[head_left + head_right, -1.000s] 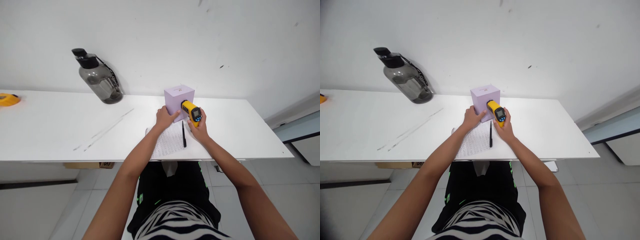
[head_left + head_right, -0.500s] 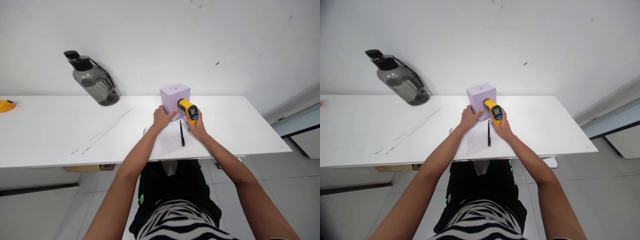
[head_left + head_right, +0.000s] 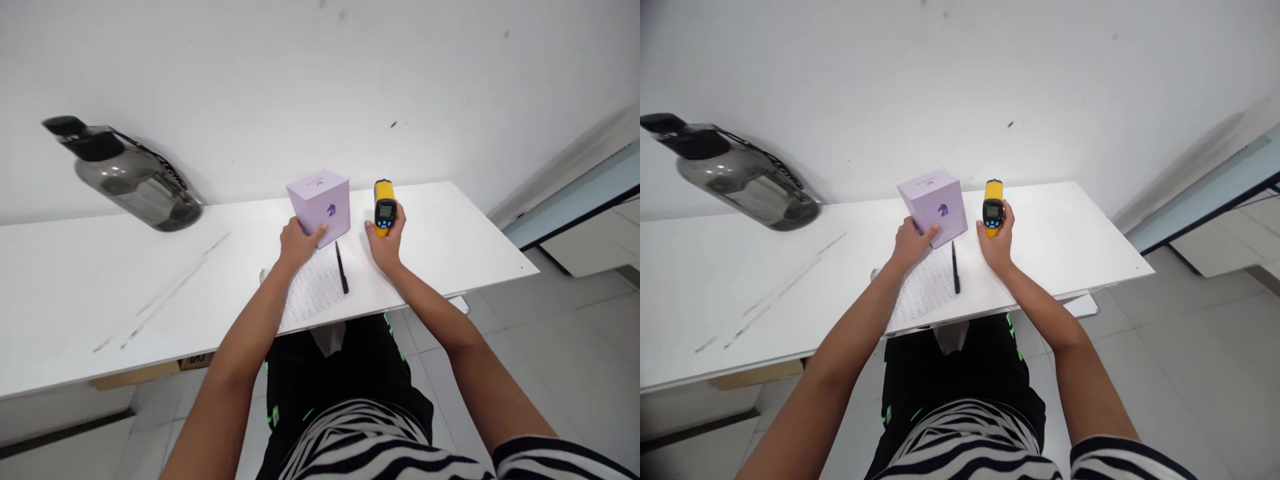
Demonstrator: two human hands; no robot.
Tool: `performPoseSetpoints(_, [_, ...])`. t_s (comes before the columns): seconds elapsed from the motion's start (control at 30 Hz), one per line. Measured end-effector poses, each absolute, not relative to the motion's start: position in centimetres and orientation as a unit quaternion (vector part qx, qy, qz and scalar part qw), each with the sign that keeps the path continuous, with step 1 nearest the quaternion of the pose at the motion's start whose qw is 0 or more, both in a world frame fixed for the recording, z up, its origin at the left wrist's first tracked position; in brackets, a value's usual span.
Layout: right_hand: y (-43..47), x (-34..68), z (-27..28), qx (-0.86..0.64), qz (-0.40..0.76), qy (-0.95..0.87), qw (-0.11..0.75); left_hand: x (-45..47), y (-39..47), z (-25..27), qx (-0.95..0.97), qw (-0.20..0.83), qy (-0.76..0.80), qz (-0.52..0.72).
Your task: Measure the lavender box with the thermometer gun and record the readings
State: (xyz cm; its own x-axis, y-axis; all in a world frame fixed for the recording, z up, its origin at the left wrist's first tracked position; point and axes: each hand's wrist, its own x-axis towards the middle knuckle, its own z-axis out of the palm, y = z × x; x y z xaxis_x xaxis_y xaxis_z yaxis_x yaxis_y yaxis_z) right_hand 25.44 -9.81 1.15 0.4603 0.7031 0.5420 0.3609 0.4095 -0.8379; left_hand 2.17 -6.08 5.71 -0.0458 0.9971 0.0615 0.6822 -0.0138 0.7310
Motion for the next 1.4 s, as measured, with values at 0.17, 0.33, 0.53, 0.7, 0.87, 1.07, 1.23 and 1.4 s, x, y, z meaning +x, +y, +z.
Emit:
performPoseSetpoints(0.17, [-9.2,25.9,1.7,-0.53,0.146,-0.466,0.693,2.2,-6.0,5.8,0.639,0.268,0.651,0.309])
performPoseSetpoints(0.33, [-9.1,26.1,1.0,-0.529,0.104,-0.481,0.691,2.2,-6.1,6.0,0.634,0.275,0.652,0.311])
performPoseSetpoints(0.53, [-9.4,26.2,0.9,-0.539,0.109,-0.484,0.681,2.1,-5.9,5.5,0.635,0.274,0.642,0.331])
performPoseSetpoints(0.7, [-9.7,25.9,1.6,-0.546,0.131,-0.483,0.672,2.1,-5.8,5.4,0.634,0.276,0.642,0.331])
performPoseSetpoints(0.87, [-9.6,26.0,1.3,-0.548,0.138,-0.487,0.666,2.1,-5.8,5.4,0.631,0.278,0.644,0.331])
performPoseSetpoints(1.07, [-9.6,26.0,1.0,-0.545,0.135,-0.501,0.659,2.1,-6.0,5.5,0.634,0.282,0.64,0.33])
performPoseSetpoints(1.23, [-10.2,25.3,1.9,-0.552,0.153,-0.503,0.648,2.1,-6.2,5.9,0.634,0.283,0.64,0.328])
performPoseSetpoints(1.4, [-10.5,25.0,2.2,-0.548,0.155,-0.511,0.644,2.2,-6.3,5.9,0.635,0.289,0.634,0.333])
